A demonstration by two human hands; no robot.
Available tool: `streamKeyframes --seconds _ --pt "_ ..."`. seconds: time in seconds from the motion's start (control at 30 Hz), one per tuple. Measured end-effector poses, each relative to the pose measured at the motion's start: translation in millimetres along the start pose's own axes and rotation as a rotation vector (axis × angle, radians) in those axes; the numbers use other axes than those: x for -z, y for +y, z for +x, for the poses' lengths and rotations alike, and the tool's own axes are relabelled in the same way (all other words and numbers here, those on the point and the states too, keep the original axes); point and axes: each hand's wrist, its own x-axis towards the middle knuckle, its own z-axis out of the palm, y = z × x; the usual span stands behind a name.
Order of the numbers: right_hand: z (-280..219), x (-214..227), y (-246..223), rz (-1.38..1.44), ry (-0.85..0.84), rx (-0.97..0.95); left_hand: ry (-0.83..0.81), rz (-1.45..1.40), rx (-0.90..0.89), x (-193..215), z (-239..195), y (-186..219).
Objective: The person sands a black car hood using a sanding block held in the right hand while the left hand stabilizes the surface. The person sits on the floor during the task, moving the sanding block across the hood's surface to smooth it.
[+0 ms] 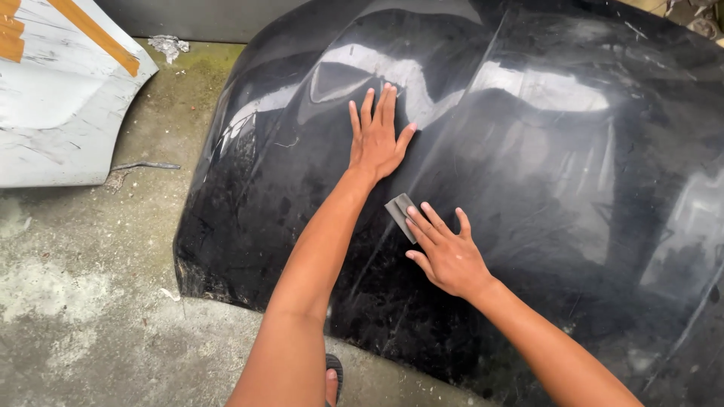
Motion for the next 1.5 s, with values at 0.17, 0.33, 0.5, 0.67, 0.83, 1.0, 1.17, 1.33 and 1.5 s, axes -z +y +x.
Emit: streamKeyframes --seconds 0.17,0.33,0.5,0.67,0.83,1.0,1.17,1.33,1.5 --pt "-17 -2 0 0.008 -0.028 0.018 0.22 -0.077 -0.173 -19 1 -16" --pt "-22 1 0 0.008 -0.033 0.042 0.434 -0.066 -0.295 -15 -31 -24" --pt "-21 6 -2 -0.002 -0.098 0.013 0.379 -0.012 -0.214 4 -58 -32" --pt "-22 10 -4 -0.014 -0.136 0.002 0.312 0.052 -0.221 11 -76 -41" --pt "-27 18 -2 -0.072 -0.141 -0.013 0.369 0.115 -0.198 24 -84 -41" --pt "-47 19 13 -0.135 -0.171 -0.128 0.4 0.113 -0.138 38 -99 -43" --pt "-76 26 22 -0.15 -0.199 -0.238 0.323 0.165 -0.173 53 -133 -45" --pt "-117 27 37 -0.193 -0.203 -0.359 0.131 0.24 -0.237 89 -163 -33" --pt "-157 29 83 -0.267 -0.397 -0.56 -0.577 0.419 -0.199 113 -173 -12"
